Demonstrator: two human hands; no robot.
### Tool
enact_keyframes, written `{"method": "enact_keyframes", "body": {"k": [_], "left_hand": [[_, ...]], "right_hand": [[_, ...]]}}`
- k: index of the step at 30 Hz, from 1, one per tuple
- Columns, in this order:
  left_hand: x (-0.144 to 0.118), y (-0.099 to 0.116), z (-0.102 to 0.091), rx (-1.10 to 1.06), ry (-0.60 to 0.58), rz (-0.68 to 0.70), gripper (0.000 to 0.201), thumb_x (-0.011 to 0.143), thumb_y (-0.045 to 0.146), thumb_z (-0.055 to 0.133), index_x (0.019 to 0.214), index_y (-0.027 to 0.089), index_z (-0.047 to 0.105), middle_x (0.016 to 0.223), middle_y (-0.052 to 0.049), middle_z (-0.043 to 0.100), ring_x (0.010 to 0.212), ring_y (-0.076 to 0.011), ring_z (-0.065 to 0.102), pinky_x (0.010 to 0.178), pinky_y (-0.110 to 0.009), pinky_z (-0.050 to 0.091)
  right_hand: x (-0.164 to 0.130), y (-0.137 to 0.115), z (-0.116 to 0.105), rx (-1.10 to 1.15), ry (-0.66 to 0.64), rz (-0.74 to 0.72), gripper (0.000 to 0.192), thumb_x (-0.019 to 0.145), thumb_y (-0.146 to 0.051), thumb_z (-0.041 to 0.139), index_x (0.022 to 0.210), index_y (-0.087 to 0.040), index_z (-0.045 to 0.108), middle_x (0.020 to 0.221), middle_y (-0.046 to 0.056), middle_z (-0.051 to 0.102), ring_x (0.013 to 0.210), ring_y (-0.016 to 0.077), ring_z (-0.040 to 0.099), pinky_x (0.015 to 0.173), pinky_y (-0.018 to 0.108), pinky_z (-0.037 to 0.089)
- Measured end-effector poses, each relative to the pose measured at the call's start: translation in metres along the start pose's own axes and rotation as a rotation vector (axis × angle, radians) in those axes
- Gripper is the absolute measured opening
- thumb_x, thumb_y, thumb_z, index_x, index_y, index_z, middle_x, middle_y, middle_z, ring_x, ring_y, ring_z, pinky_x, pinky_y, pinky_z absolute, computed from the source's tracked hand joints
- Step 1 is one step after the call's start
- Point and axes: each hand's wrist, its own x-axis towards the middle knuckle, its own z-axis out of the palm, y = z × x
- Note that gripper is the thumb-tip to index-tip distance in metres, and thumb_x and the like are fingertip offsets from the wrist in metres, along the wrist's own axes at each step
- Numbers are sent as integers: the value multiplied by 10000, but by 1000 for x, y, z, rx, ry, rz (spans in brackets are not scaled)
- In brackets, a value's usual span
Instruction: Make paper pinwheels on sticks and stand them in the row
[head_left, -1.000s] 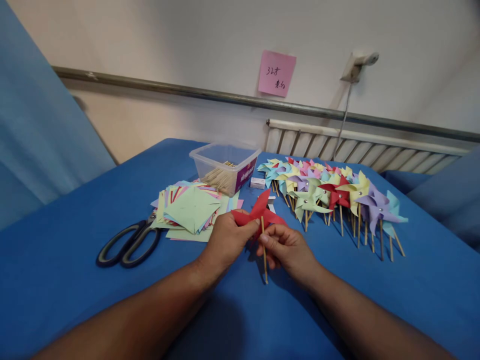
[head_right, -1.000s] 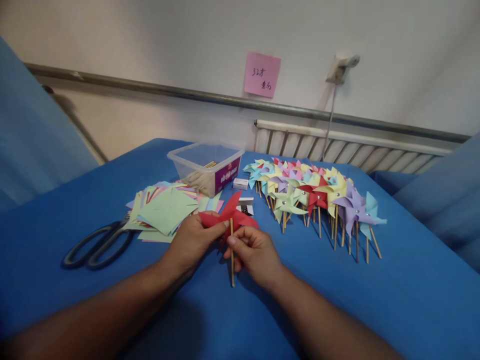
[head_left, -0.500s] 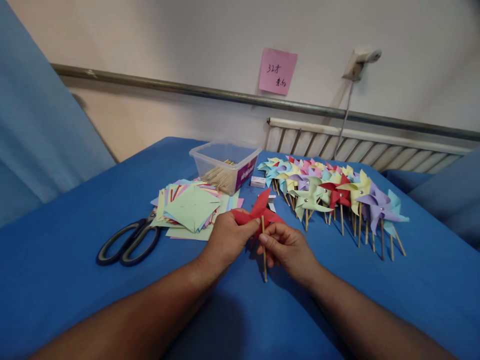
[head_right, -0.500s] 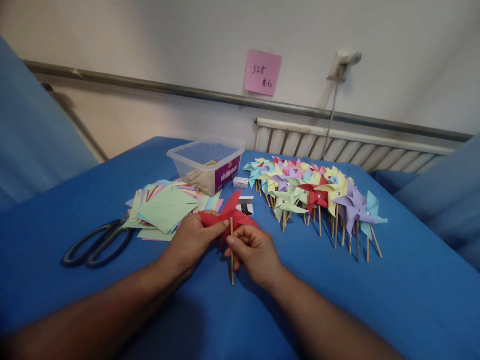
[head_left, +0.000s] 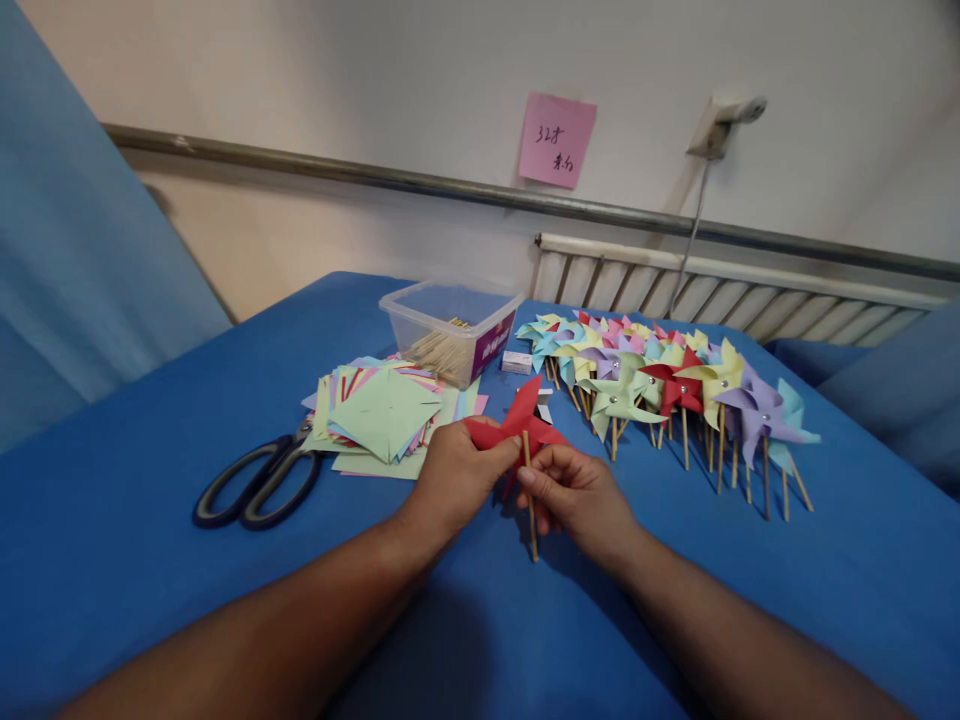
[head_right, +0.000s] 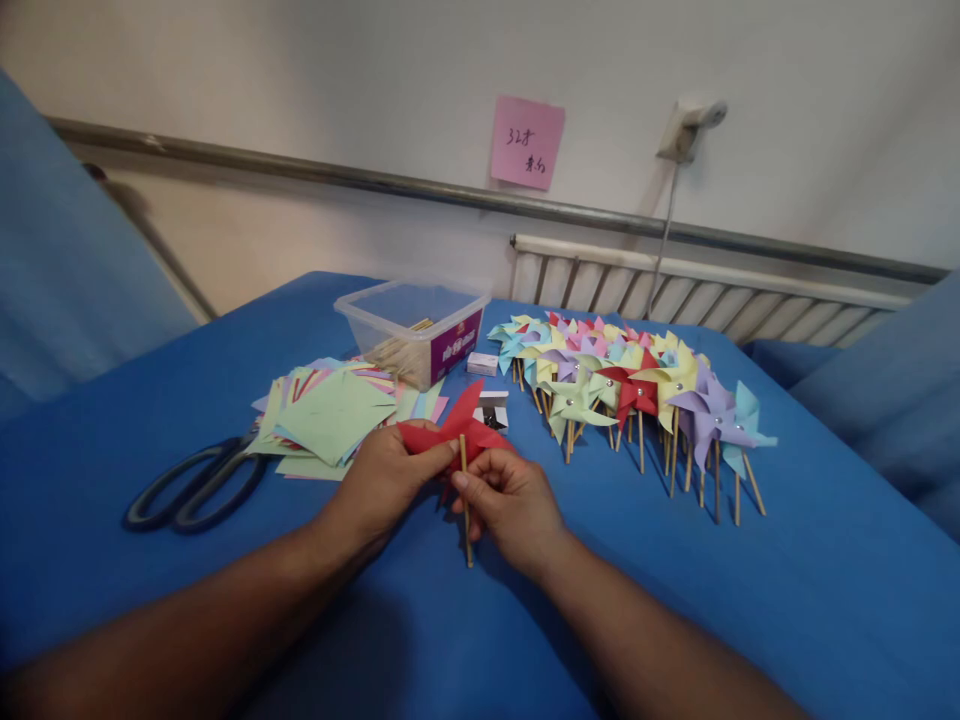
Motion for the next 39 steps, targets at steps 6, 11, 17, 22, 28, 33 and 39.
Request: {"method": "enact_keyframes", "body": {"k": [6,11,17,22,28,33,39], "left_hand": [[-1,2,1,-2,28,-28,214,658,332,655,574,142,604,496,14,548,455,-105,471,422,-217,345],[0,0,1,2,31,-7,213,666,341,660,593,143,624,506,12,572,462,-110,490,451,-221,372],[1,-2,0,-22,16,11,206,662,338,670,603,147,624,516,18,580,465,-117,515,463,-225,388],[-1,0,0,-54,-13,6,218,655,350,699,668,142,635,541,23,579,499,-116,515,478,-221,386],[-2,2,1,-71,-4,-23,267,632,385,719,637,143,604,530,26,561,497,-108,492,466,-212,358],[-2,2,2,-71,-1,-21,272,628,379,719,606,149,576,508,39,533,484,-100,468,463,-210,347],[-3,1,2,-24,6,-15,266,646,384,705,634,142,597,532,28,567,503,-110,492,482,-219,364]], "right_hand": [[0,-1,2,-5,43,9,377,678,-496,715,638,-176,519,514,-27,623,311,54,462,311,165,346],[0,-2,3,16,55,15,401,646,-517,725,630,-182,505,507,-29,622,302,52,456,299,160,337],[-1,-2,4,2,84,-4,392,664,-512,713,627,-186,500,497,-31,612,305,51,441,303,162,333],[-1,-2,4,-18,99,-31,371,681,-491,705,631,-181,507,517,-29,616,321,51,454,318,163,337],[-1,-1,3,-34,99,-42,351,700,-476,691,632,-185,506,524,-31,612,326,51,450,323,165,328],[-1,1,3,-46,103,-44,346,704,-471,689,637,-185,506,528,-29,618,331,54,458,322,162,326],[-1,3,4,-51,104,-49,347,713,-473,683,637,-186,504,523,-29,614,326,54,457,323,164,327]]}}
